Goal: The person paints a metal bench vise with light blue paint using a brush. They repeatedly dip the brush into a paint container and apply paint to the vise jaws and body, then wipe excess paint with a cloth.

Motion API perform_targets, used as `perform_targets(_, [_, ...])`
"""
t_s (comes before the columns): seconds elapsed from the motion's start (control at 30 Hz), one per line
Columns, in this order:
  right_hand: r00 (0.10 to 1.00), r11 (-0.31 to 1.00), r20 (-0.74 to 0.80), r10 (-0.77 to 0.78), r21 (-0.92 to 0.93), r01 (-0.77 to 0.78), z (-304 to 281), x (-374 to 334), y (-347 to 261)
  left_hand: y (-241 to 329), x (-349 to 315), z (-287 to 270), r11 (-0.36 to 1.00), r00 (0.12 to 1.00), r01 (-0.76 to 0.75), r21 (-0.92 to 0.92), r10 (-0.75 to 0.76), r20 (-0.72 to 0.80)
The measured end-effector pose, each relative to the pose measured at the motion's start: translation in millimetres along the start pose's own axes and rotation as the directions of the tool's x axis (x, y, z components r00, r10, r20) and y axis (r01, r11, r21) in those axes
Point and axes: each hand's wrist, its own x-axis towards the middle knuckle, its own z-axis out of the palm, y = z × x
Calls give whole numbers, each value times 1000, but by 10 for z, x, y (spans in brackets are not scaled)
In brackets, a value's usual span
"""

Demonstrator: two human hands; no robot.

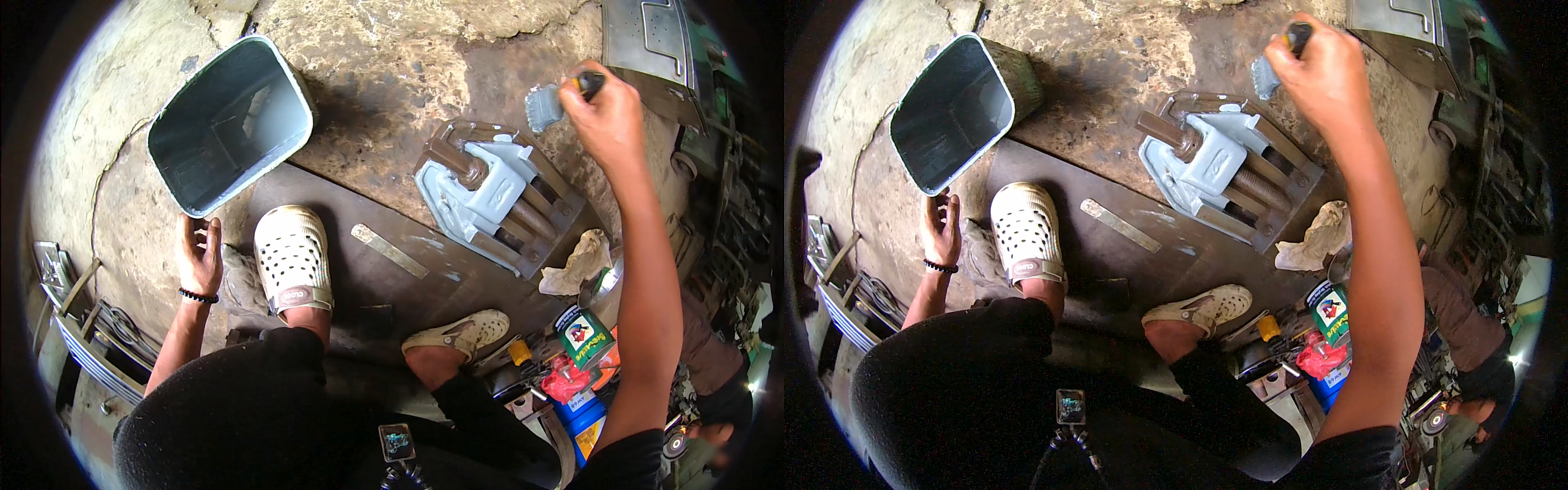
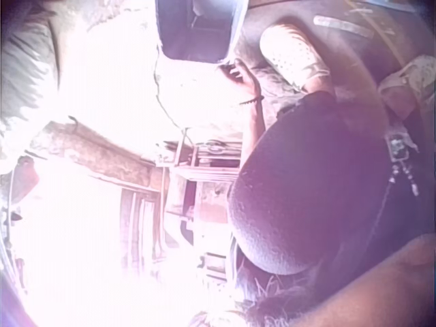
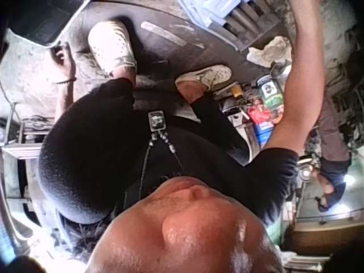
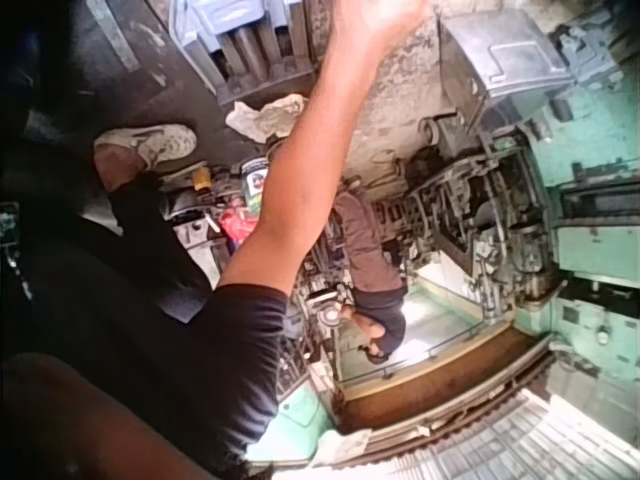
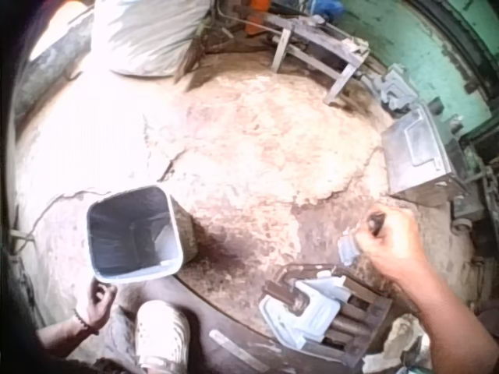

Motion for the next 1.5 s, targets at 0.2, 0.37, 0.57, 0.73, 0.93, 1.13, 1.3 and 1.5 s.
perform_targets(0.2, [985, 965, -97, -142, 210, 159, -136, -259, 51, -31, -13, -15, 996, 996, 91, -5, -91, 17])
perform_targets(0.37, [977, 912, 193, -89, 410, 2, -417, -503, 129, -114, -13, -3, 998, 998, 66, 14, -66, 12])
perform_targets(0.57, [925, 853, 299, -237, 520, 50, -239, -409, 295, -175, -23, -6, 993, 993, 115, 6, -115, 20])
perform_targets(0.73, [880, 847, 432, -196, 527, -70, -68, -280, 560, -144, -44, 22, 998, 1000, 15, 55, -14, -9])
perform_targets(0.93, [866, 876, 500, 27, 405, -261, -337, -366, 902, -108, -27, 7, 996, 996, 83, 27, -83, 20])
perform_targets(1.13, [883, 983, 454, -116, 181, 37, -408, -296, 532, -75, 29, 8, 996, 999, 54, 76, -54, 1])
perform_targets(1.3, [783, 889, 424, -455, 157, 431, 44, -49, -159, -29, 8, 20, 998, 1000, 8, 63, -8, 11])
perform_targets(1.5, [731, 938, 605, -315, 314, 145, 52, 162, -407, -18, -17, 17, 997, 999, -36, 66, 36, -6])
